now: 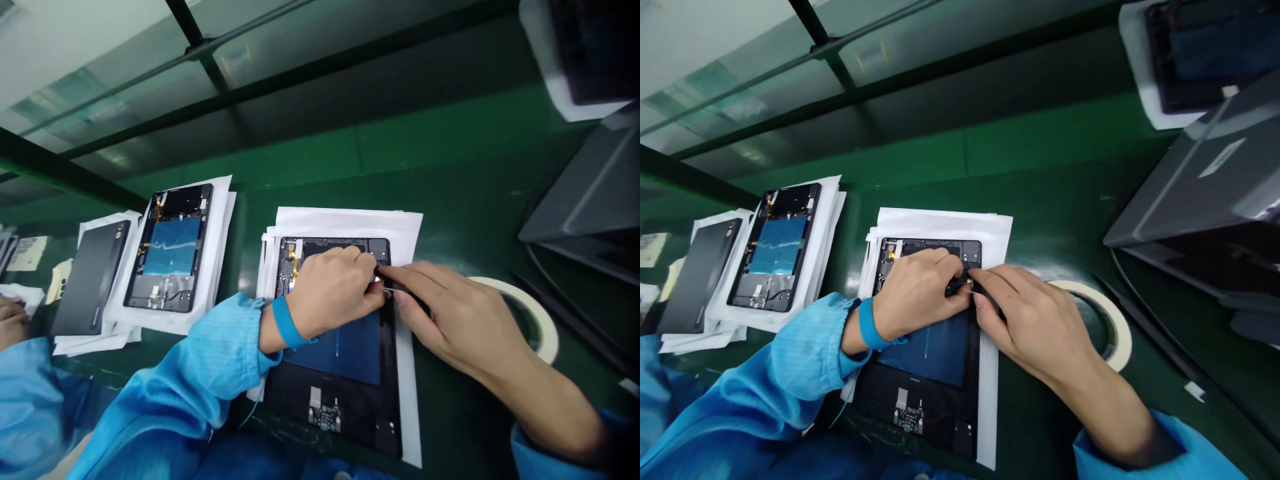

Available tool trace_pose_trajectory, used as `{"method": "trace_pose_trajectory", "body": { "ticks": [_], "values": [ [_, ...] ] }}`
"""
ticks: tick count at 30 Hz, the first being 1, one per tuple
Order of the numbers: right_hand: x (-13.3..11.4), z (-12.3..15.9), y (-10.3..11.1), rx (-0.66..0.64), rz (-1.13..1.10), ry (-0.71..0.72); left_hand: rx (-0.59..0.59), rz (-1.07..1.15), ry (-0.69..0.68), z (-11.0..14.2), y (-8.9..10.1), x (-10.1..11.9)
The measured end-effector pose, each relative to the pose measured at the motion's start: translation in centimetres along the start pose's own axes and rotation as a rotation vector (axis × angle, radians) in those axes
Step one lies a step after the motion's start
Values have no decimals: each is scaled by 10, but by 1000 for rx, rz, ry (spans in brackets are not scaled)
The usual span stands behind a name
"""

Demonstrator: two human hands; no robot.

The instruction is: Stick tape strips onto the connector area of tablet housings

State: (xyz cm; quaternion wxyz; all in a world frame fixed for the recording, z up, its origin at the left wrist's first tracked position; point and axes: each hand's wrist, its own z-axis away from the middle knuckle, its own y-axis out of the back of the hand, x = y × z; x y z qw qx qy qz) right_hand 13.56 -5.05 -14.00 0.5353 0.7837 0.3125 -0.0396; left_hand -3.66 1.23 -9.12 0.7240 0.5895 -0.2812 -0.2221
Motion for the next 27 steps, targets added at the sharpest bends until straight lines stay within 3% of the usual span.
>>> {"method": "trace_pose_trajectory", "body": {
  "ticks": [8,19,27],
  "values": [
    [-1,2,-1,-20,10,17,48,-17,-60,-1,-3,3],
    [-3,-1,4,-60,114,65,37,48,-120,0,-5,-11],
    [-2,-1,5,-52,103,57,109,49,-172,4,-7,-16]
  ]
}}
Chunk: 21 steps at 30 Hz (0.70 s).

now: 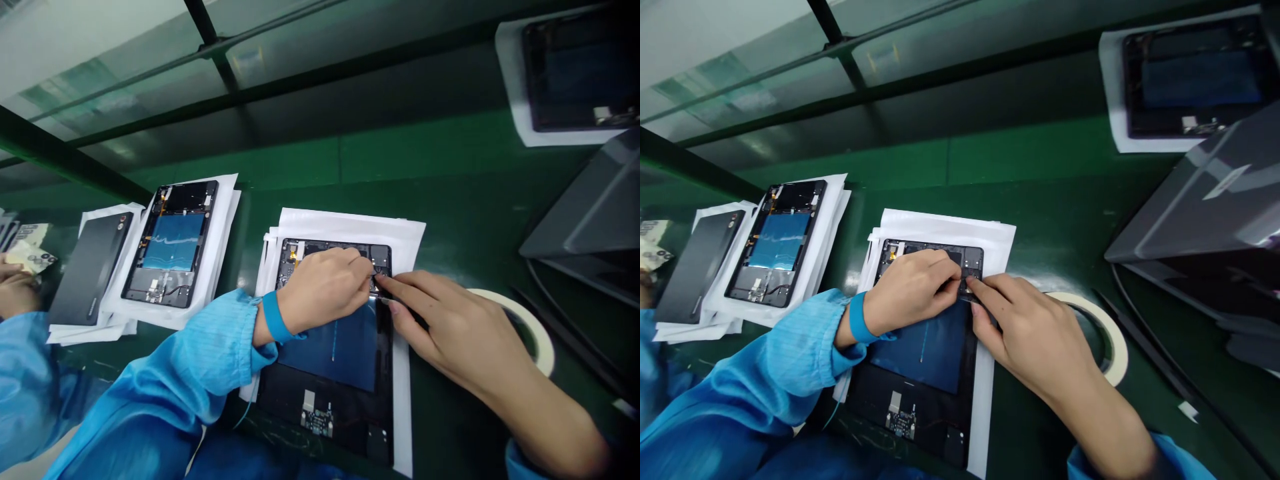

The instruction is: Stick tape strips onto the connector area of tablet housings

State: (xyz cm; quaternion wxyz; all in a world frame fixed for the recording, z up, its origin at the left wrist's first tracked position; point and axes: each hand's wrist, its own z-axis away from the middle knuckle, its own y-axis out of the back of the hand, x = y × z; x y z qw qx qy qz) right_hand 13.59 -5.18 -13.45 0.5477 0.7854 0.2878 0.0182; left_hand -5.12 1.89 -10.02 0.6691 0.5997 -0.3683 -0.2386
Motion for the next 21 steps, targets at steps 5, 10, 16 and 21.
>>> {"method": "trace_pose_trajectory", "body": {
  "ticks": [5,10,16,21],
  "values": [
    [5,-1,-1,-24,-142,-68,-26,25,4,1,3,6],
    [9,-2,0,-26,-265,-123,-41,6,81,-1,4,13],
    [8,-1,0,-39,-256,-121,-77,7,124,-5,4,22],
    [8,-1,3,-45,-255,-131,-139,22,239,-10,8,32]
  ]
}}
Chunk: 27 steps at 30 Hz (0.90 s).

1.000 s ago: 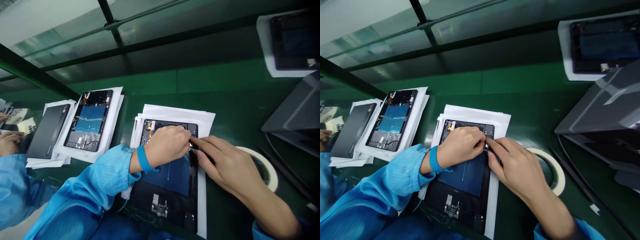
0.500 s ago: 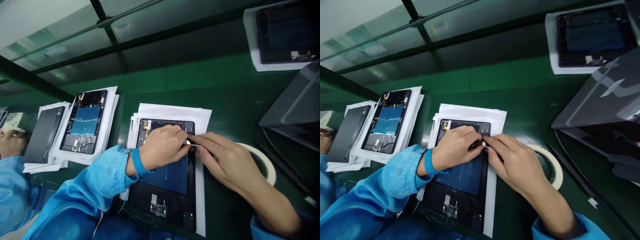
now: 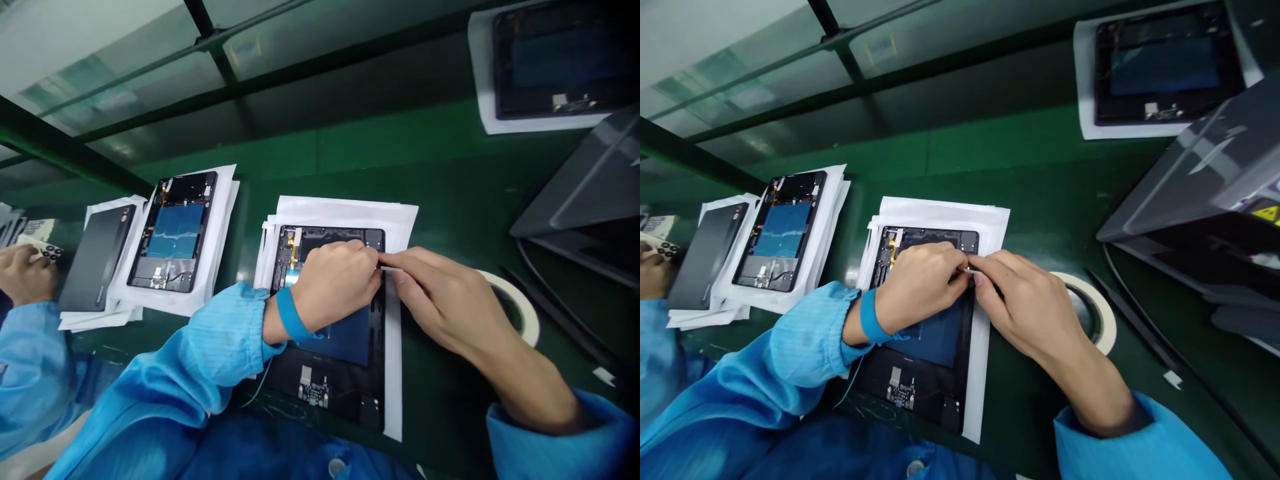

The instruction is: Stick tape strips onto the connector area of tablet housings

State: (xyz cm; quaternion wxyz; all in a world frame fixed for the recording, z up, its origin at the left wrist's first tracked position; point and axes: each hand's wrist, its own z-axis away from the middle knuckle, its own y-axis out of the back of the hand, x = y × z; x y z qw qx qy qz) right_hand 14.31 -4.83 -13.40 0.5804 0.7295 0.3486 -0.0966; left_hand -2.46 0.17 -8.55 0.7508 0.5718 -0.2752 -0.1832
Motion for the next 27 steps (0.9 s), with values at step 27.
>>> {"method": "trace_pose_trajectory", "body": {
  "ticks": [27],
  "values": [
    [-2,0,-1,11,61,44,210,14,-228,11,-17,-24]
  ]
}}
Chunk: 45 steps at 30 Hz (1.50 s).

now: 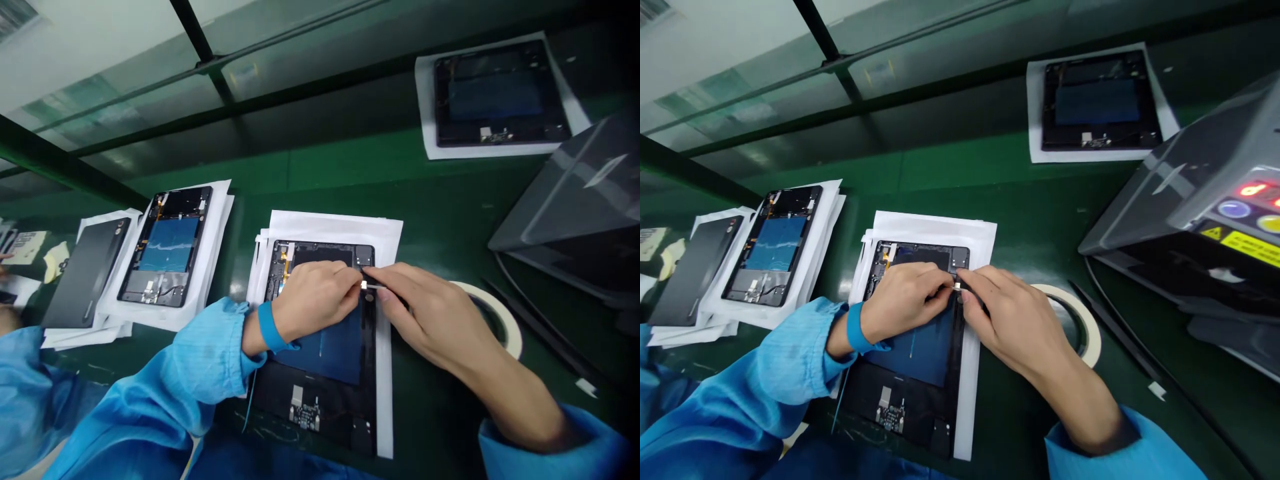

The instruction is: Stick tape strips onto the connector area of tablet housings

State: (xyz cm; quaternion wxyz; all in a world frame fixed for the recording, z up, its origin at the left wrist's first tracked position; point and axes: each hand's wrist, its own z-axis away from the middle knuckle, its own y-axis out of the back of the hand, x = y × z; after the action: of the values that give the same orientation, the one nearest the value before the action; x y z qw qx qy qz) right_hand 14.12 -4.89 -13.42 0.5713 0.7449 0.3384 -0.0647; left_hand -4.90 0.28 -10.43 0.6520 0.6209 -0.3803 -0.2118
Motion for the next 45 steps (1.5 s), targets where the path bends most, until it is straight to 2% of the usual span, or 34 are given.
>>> {"method": "trace_pose_trajectory", "body": {
  "ticks": [6,20,29,35,45],
  "values": [
    [3,-1,2,-7,-40,7,61,38,-19,3,-3,-4],
    [3,-3,0,23,-34,11,15,103,-15,1,-5,-5],
    [-1,-5,1,1,87,55,45,91,-37,-1,-4,-6],
    [-9,-4,1,-35,273,58,4,79,-25,-1,-4,-6],
    [-8,0,3,-7,331,153,20,144,88,-2,2,-12]
  ]
}}
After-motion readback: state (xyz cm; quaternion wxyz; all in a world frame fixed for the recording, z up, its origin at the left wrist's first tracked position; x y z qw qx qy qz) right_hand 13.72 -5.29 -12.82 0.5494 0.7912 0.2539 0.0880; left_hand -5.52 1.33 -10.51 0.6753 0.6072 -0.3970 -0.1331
